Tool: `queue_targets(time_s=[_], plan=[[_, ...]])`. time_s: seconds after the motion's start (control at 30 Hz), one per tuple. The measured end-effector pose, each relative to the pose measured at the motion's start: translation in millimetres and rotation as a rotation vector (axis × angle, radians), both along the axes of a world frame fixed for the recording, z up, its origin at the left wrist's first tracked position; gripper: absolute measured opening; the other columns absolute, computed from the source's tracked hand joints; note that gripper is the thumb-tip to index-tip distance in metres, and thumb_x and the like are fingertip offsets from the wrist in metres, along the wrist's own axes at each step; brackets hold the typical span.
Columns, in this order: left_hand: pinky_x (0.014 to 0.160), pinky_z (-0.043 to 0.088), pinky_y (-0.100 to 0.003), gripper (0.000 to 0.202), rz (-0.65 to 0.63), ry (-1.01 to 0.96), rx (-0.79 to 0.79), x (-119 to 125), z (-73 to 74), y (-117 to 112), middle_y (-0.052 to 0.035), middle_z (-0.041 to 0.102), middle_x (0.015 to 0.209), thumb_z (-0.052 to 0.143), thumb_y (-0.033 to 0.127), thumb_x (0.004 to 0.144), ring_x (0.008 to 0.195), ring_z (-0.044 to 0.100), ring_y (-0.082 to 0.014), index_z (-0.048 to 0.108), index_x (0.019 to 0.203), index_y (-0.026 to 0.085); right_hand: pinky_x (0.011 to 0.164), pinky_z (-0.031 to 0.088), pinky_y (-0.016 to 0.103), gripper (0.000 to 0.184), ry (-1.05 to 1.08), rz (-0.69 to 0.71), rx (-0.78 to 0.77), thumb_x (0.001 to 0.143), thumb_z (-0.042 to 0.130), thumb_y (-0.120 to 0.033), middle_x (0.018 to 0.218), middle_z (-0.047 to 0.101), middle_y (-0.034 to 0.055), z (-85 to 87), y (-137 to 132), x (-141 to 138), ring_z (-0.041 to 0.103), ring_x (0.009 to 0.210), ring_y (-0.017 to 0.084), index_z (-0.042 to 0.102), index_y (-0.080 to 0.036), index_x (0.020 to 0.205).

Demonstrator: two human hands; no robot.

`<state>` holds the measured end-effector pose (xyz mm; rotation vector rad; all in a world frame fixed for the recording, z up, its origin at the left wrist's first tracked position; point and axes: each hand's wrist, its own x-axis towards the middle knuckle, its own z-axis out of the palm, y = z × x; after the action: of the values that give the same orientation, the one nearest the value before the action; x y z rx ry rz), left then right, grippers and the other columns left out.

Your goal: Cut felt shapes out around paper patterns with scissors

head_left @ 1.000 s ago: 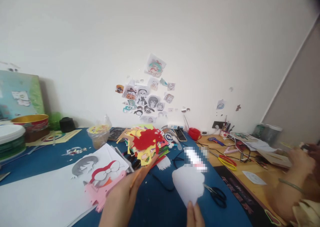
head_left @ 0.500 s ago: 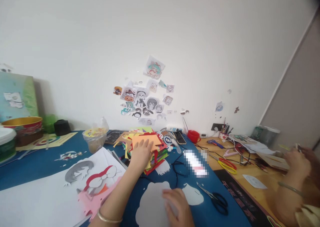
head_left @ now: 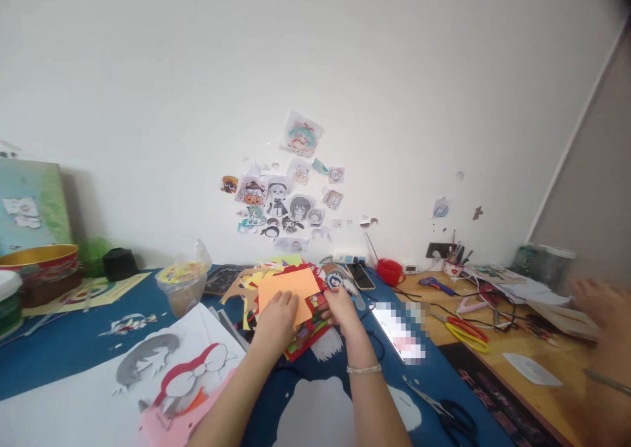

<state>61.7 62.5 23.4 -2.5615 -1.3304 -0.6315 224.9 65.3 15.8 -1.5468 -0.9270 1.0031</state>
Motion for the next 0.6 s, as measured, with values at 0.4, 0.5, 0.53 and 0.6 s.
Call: queue_targets(time_s=[0.4, 0.5, 0.53, 0.6], plan=[[0.085, 0.044, -0.035, 0.033, 0.032, -0.05, -0.005, 4.2, 7.2, 1.8, -0.0132, 0.059, 0.113, 0.046, 0.018, 0.079, 0.109, 0.052, -0.0257, 0.052, 0.111, 0.016, 0.044, 0.042, 0.017, 0.031, 0.32, 0.155, 0.274, 0.074, 0.055, -0.03, 0.069, 0.065, -0.002, 14.0, -17.9, -11.8, 0.062, 0.051, 0.01, 0.045, -0.022, 0.103], [0.079, 0.045, -0.032, 0.036, 0.057, -0.051, -0.021, 3.0, 18.6, 6.7, -0.0117, 0.064, 0.106, 0.037, 0.007, 0.078, 0.101, 0.058, -0.0231, 0.055, 0.107, 0.016, 0.049, 0.045, 0.019, 0.036, 0.322, 0.177, 0.315, 0.075, 0.053, -0.03, 0.079, 0.069, 0.0019, 14.5, -17.4, -7.2, 0.063, 0.055, 0.011, 0.046, -0.022, 0.109], [0.077, 0.045, -0.032, 0.036, 0.065, -0.054, -0.024, 2.1, 23.9, 8.1, -0.0118, 0.065, 0.105, 0.034, 0.007, 0.079, 0.098, 0.06, -0.0231, 0.056, 0.106, 0.016, 0.049, 0.045, 0.019, 0.035, 0.313, 0.173, 0.324, 0.075, 0.053, -0.029, 0.081, 0.069, 0.0021, 13.4, -16.3, -4.5, 0.063, 0.055, 0.01, 0.046, -0.022, 0.109], [0.074, 0.045, -0.033, 0.035, 0.085, -0.07, -0.023, 0.3, 36.0, 10.1, -0.013, 0.066, 0.103, 0.032, 0.01, 0.081, 0.094, 0.061, -0.0249, 0.057, 0.104, 0.015, 0.045, 0.043, 0.017, 0.034, 0.28, 0.133, 0.329, 0.075, 0.054, -0.027, 0.083, 0.069, 0.0013, 9.3, -12.8, 1.7, 0.061, 0.053, 0.009, 0.048, -0.023, 0.108]])
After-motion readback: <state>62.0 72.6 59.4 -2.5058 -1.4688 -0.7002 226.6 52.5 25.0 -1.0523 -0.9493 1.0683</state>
